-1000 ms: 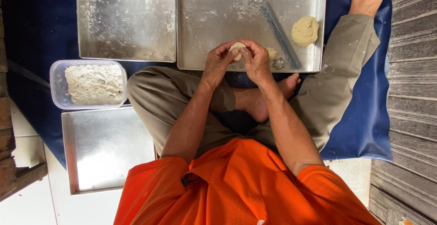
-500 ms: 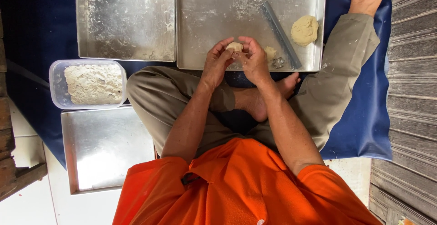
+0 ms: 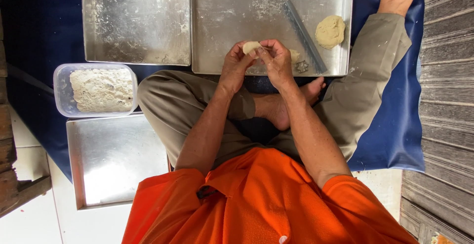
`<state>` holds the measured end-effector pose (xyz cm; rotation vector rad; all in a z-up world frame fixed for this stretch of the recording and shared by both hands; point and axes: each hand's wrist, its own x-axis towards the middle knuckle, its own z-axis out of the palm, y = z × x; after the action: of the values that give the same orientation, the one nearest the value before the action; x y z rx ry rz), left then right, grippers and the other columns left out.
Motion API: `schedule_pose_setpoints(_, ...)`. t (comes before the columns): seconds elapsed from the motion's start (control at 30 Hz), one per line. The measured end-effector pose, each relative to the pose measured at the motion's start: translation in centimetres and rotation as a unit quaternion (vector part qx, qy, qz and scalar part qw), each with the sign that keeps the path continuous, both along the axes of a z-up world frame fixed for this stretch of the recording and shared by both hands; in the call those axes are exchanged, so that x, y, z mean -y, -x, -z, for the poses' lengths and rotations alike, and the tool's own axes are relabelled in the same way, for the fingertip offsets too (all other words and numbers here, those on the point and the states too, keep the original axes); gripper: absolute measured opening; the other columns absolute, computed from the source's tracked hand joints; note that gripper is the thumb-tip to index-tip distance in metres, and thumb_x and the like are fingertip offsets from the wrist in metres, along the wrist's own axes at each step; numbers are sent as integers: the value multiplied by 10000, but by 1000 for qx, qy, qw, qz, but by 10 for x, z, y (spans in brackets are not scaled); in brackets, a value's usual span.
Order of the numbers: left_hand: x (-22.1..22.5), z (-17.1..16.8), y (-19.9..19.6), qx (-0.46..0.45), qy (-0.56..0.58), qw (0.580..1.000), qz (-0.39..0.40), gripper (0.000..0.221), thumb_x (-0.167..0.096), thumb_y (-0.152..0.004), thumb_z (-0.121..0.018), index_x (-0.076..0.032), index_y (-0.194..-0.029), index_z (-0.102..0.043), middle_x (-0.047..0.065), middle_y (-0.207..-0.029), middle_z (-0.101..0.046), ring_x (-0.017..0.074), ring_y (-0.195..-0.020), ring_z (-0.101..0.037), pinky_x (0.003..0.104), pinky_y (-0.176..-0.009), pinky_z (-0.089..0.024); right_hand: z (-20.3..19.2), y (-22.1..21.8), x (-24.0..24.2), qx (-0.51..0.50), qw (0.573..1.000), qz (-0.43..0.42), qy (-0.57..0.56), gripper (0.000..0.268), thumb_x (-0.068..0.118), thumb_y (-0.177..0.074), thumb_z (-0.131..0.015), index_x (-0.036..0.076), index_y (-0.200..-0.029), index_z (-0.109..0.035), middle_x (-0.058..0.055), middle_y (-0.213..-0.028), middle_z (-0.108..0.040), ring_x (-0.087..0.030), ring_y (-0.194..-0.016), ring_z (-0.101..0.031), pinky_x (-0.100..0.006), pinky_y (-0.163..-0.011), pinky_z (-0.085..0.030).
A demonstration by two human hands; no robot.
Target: Preparing cookies by rolling out dough with a small rod and cutting star shapes with a mold before placing them on a baking tray.
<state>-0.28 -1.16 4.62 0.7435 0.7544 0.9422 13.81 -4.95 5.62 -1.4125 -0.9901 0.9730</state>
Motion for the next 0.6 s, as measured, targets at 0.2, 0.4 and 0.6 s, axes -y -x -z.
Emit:
schedule_pose_setpoints(0.2,-3,8,8,-131,-105,986,16,523,-48,-924,-786,-125,-1377,-536,16,-952,-717,105,-863,-642,258,-810,-554,-17,-1,4,86,995,-51,-13,141,46,-1015,-681,-12,-1142,-676,-113,-908,-713,-156,-785,-678,-272,-695,-561)
schedule_pose_setpoints(0.4,-12,51,3,-35,-65,996,54,517,-81,-931,-819,-72,-1383,-568,22,-873,-710,100,-782,-674,230,-758,-609,-4,-6,0,24,999,16,45,164,162,-1042,-629,44,-1106,-723,-34,-827,-687,-55,-717,-618,-191,-638,-532)
schedule_pose_setpoints(0.6,-4,22,9,-24,-57,997,52,342,-157,-974,-777,-57,-1284,-672,29,-1012,-701,107,-892,-685,251,-849,-617,-39,14,20,38,999,-33,13,470,130,-1006,-738,55,-1440,-576,-107,-1139,-675,-125,-920,-644,-258,-773,-596)
